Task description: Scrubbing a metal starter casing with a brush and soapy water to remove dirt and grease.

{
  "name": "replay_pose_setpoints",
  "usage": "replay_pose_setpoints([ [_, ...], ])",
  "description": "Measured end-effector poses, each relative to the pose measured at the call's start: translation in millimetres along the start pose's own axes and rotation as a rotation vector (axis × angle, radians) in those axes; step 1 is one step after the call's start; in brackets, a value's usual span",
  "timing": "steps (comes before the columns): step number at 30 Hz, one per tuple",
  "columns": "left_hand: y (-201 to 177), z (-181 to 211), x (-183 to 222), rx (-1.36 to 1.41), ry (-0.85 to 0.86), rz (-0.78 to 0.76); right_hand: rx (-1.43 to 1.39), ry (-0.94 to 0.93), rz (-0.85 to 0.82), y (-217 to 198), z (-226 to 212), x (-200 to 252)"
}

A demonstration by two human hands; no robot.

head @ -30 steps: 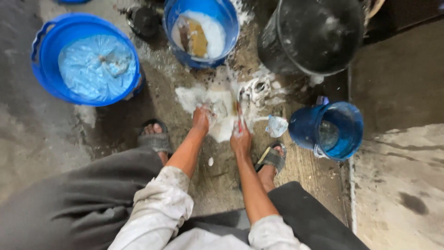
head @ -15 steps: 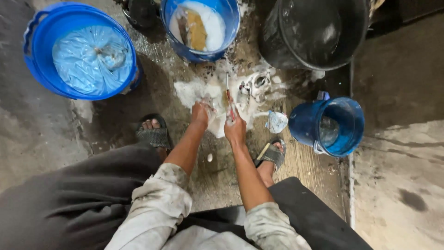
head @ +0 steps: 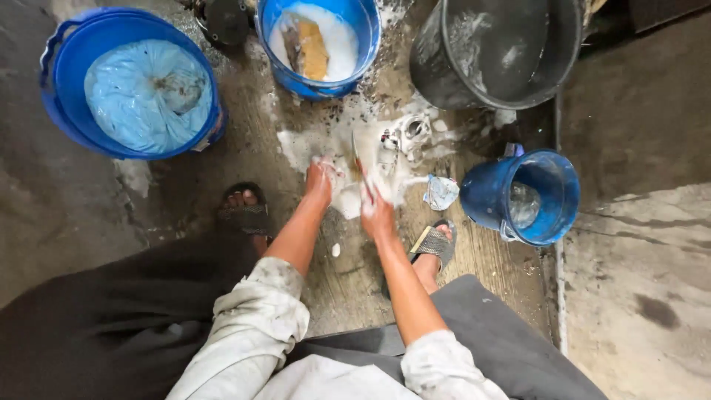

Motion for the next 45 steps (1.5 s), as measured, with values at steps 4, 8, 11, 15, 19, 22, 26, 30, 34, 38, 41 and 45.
replay_pose_setpoints([
  [4, 11, 8, 3, -0.79, 0.285, 0.063, 0.066, -0.03, 0.034, -19, -3, 49],
  [8, -7, 31, 26, -0.764, 0.279, 0.075, -0.011, -0.062, -0.002, -1, 0, -17],
  [11, -8, 45, 31, -0.796, 0.236, 0.106, -0.012, -0.084, -0.015, 7, -14, -22],
  [15, -16, 58, 52, -0.699, 0.181, 0.032, -0.004, -0.024, 0.118, -13, -26, 58],
  [19, -19, 44, 38, -0.629, 0.21, -0.01, 0.098, 0.108, 0.192, -35, -19, 77],
  [22, -33, 128, 132, -0.87, 0.313, -0.06, -0.014, 0.227, 0.238, -54, -32, 72],
  [26, 6, 60, 23, -1.006, 0.546, 0.114, -0.03, 0.312, 0.255, -57, -29, 67],
  [30, 6, 85, 46, -1.004, 0.621, 0.227, -0.04, 0.301, 0.281, -59, -32, 65],
  [34, 11, 71, 19, -0.915, 0.601, 0.191, -0.064, 0.319, 0.301, -59, -26, 62],
  [38, 5, 104, 33, -1.146, 0.56, 0.018, -0.066, 0.3, 0.286, -59, -20, 61],
  [41, 0, 122, 80, -1.046, 0.542, 0.044, -0.066, 0.299, 0.291, -57, -17, 62],
  [45, 9, 80, 31, -1.116, 0.787, 0.098, -0.086, 0.293, 0.302, -51, -17, 59],
])
Point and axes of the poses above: each hand's wrist, its own x-axis away from the middle knuckle, its own y-axis out of the palm, z = x × y, the point moved 4 cm from there along -x, towards the middle knuckle, and after that the axes turned 5 degrees about -y, right-handed, at the moved point
